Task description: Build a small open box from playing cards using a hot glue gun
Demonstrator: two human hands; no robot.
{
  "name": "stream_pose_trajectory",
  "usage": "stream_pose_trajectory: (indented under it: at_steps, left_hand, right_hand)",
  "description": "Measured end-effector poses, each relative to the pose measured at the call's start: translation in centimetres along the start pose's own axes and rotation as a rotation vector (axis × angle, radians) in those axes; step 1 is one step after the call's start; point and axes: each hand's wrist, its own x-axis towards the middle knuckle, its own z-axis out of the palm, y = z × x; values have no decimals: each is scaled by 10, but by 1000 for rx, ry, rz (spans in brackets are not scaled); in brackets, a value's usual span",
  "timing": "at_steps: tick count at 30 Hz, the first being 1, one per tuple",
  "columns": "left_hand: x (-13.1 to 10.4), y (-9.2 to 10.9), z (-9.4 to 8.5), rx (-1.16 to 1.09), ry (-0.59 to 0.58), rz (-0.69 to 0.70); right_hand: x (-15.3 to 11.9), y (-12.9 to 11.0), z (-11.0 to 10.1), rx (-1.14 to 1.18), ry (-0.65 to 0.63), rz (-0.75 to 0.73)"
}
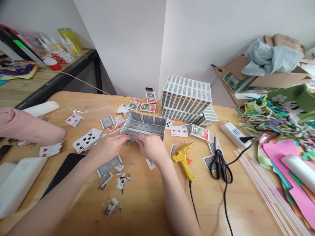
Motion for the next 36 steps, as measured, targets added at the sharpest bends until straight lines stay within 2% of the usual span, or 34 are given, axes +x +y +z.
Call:
stream_pose_trajectory:
  at_steps: [3,6,11,14,19,23,27,30,36]
  left_hand:
    - [-1,-3,2,14,19,41]
    - [1,-7,-2,34,-15,25]
    - [18,-10,-16,221,-201,188]
    - [35,-8,-23,252,-310,179]
    - [61,-3,-28,266,-381,205]
    - [64,-3,-27,288,-354,177]
    - [46,-12,-24,62,-326,106]
    - [25,-18,-17,-94,-210,105]
    - [0,-12,9,-183,66,0]
  right_hand:
    - [0,1,0,12,1,14]
    - [0,1,0,30,3,19]
    - [0,2,1,51,3,16]
    - [1,2,1,49,4,16]
    - [2,2,1,42,17,33]
    - [2,2,2,21,32,44]
    - [2,3,3,6,32,50]
    - [2,4,3,9,33,48]
    - [2,2,2,18,38,51]
